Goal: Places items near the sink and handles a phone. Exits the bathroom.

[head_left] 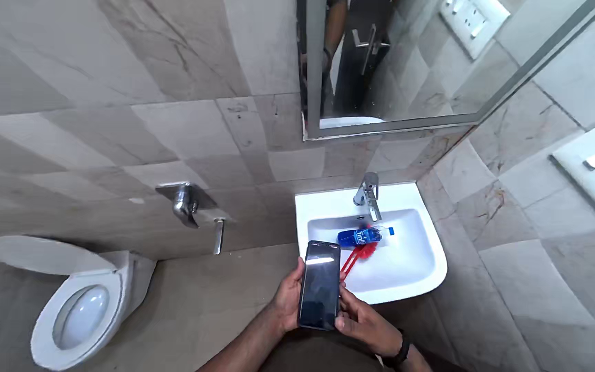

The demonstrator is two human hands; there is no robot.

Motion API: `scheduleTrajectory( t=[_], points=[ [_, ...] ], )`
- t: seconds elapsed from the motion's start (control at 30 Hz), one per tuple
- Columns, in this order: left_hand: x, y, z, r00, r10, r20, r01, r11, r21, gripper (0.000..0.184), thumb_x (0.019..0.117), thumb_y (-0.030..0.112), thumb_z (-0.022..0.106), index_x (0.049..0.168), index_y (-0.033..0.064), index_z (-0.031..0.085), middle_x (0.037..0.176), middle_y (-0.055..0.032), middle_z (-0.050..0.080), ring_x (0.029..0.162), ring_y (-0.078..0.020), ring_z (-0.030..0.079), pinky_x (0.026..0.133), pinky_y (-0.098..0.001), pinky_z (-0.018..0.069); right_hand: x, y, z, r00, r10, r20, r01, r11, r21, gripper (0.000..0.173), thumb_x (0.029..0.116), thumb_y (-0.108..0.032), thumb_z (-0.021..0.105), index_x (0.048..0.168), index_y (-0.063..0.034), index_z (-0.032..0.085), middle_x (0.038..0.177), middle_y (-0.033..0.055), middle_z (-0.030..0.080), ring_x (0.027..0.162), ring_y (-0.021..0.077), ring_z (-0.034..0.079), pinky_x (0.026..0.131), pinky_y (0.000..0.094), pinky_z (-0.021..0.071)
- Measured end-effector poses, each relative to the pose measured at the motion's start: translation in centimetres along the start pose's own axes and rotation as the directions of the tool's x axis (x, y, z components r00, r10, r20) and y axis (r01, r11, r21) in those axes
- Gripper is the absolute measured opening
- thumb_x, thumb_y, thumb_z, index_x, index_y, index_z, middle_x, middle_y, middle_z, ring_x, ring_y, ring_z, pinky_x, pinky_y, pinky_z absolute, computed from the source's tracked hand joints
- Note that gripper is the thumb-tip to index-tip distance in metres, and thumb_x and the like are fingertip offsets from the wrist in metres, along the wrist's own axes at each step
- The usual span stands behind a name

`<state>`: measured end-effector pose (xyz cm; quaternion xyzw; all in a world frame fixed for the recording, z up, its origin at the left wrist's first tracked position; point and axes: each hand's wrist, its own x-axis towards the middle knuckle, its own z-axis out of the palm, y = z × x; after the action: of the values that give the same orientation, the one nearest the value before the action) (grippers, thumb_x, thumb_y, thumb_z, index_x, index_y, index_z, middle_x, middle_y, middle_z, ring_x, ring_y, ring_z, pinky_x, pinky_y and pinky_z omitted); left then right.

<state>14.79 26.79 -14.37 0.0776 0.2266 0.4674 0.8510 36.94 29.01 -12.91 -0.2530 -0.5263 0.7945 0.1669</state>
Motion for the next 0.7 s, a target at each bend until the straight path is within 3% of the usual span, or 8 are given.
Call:
scheduleTrajectory(
  t=[0.07, 0.13, 0.2, 0.37, 0.47, 0.57, 0.7],
  points=[
    [0.7, 2.3, -0.8, 0.999, -0.034, -0.025, 0.034, 0.999, 0.0, 0.077, 0.1021, 0.068, 0.021, 0.143, 0.0105, 0.051, 0.137, -0.0217, 0.061, 0.12, -0.035, 0.064, 0.101, -0.0534, 0.0538, 2.0, 0.1, -1.2, 0.993, 0.022, -0.117, -0.032, 0.996, -0.088, 0.085, 0.0954, -0.058, 0.064, 0.153, 0.0006, 0.04, 0.116, 0.0072, 0.069, 0.097, 0.015, 0.067, 0.082, 0.0338, 0.0575],
    [1.4, 4.7, -1.8, 0.997, -0.065, -0.03, 0.065, 0.998, 0.0, 0.075, 0.103, 0.066, 0.021, 0.145, 0.0111, 0.048, 0.139, -0.0223, 0.06, 0.121, -0.0368, 0.063, 0.101, -0.0546, 0.0534, 3.9, 0.0, -2.2, 0.964, 0.058, -0.259, -0.075, 0.995, -0.058, 0.068, 0.0991, -0.055, 0.058, 0.143, -0.003, 0.056, 0.112, 0.0064, 0.072, 0.093, 0.0159, 0.069, 0.074, 0.0328, 0.0579],
    [2.1, 6.8, -2.7, 0.996, -0.086, -0.039, 0.087, 0.996, 0.015, 0.074, 0.1024, 0.067, 0.025, 0.149, 0.0129, 0.044, 0.143, -0.0232, 0.056, 0.128, -0.0401, 0.058, 0.105, -0.0577, 0.0498, 5.1, -0.2, -2.8, 0.918, 0.091, -0.387, -0.099, 0.995, -0.001, 0.053, 0.1021, -0.045, 0.056, 0.136, -0.0041, 0.06, 0.11, 0.006, 0.072, 0.092, 0.0157, 0.069, 0.072, 0.0316, 0.0569],
    [4.5, 11.1, -3.6, 0.967, -0.25, 0.046, 0.247, 0.967, 0.07, 0.078, 0.0971, 0.073, 0.037, 0.149, 0.0148, 0.046, 0.146, -0.024, 0.054, 0.13, -0.0441, 0.056, 0.106, -0.0608, 0.0482, 3.5, -1.4, -2.6, 0.734, 0.105, -0.671, -0.059, 0.994, 0.092, 0.05, 0.1004, -0.039, 0.06, 0.135, -0.0038, 0.061, 0.107, 0.0055, 0.071, 0.089, 0.0148, 0.068, 0.071, 0.0303, 0.0569],
    [7.3, 12.0, -3.4, 0.902, -0.409, 0.141, 0.394, 0.911, 0.119, 0.078, 0.0922, 0.074, 0.05, 0.146, 0.0165, 0.053, 0.144, -0.0244, 0.055, 0.13, -0.0455, 0.056, 0.106, -0.0616, 0.0474, -1.4, -0.2, -0.6, 0.541, 0.099, -0.835, -0.003, 0.993, 0.116, 0.049, 0.0995, -0.039, 0.062, 0.133, -0.0037, 0.062, 0.103, 0.004, 0.071, 0.086, 0.0123, 0.067, 0.072, 0.0291, 0.0555],
    [10.3, 11.4, -2.4, 0.799, -0.565, 0.203, 0.512, 0.818, 0.263, 0.08, 0.0904, 0.075, 0.051, 0.146, 0.0174, 0.054, 0.145, -0.0247, 0.055, 0.13, -0.0457, 0.056, 0.106, -0.0623, 0.0469, -7.3, 2.4, 3.4, 0.295, 0.184, -0.938, 0.054, 0.976, 0.209, 0.048, 0.0989, -0.038, 0.063, 0.134, -0.0045, 0.062, 0.107, 0.0068, 0.072, 0.09, 0.0154, 0.069, 0.076, 0.0321, 0.0577],
    [12.6, 7.4, 1.3, 0.573, -0.783, 0.241, 0.633, 0.61, 0.476, 0.075, 0.0929, 0.073, 0.049, 0.144, 0.0188, 0.058, 0.143, -0.0211, 0.058, 0.13, -0.042, 0.057, 0.108, -0.064, 0.045, -15.2, 7.1, 11.3, -0.007, 0.314, -0.95, 0.155, 0.938, 0.309, 0.046, 0.1001, -0.037, 0.061, 0.133, -0.0053, 0.062, 0.109, 0.0082, 0.072, 0.091, 0.017, 0.07, 0.075, 0.0334, 0.058]
  ],
)
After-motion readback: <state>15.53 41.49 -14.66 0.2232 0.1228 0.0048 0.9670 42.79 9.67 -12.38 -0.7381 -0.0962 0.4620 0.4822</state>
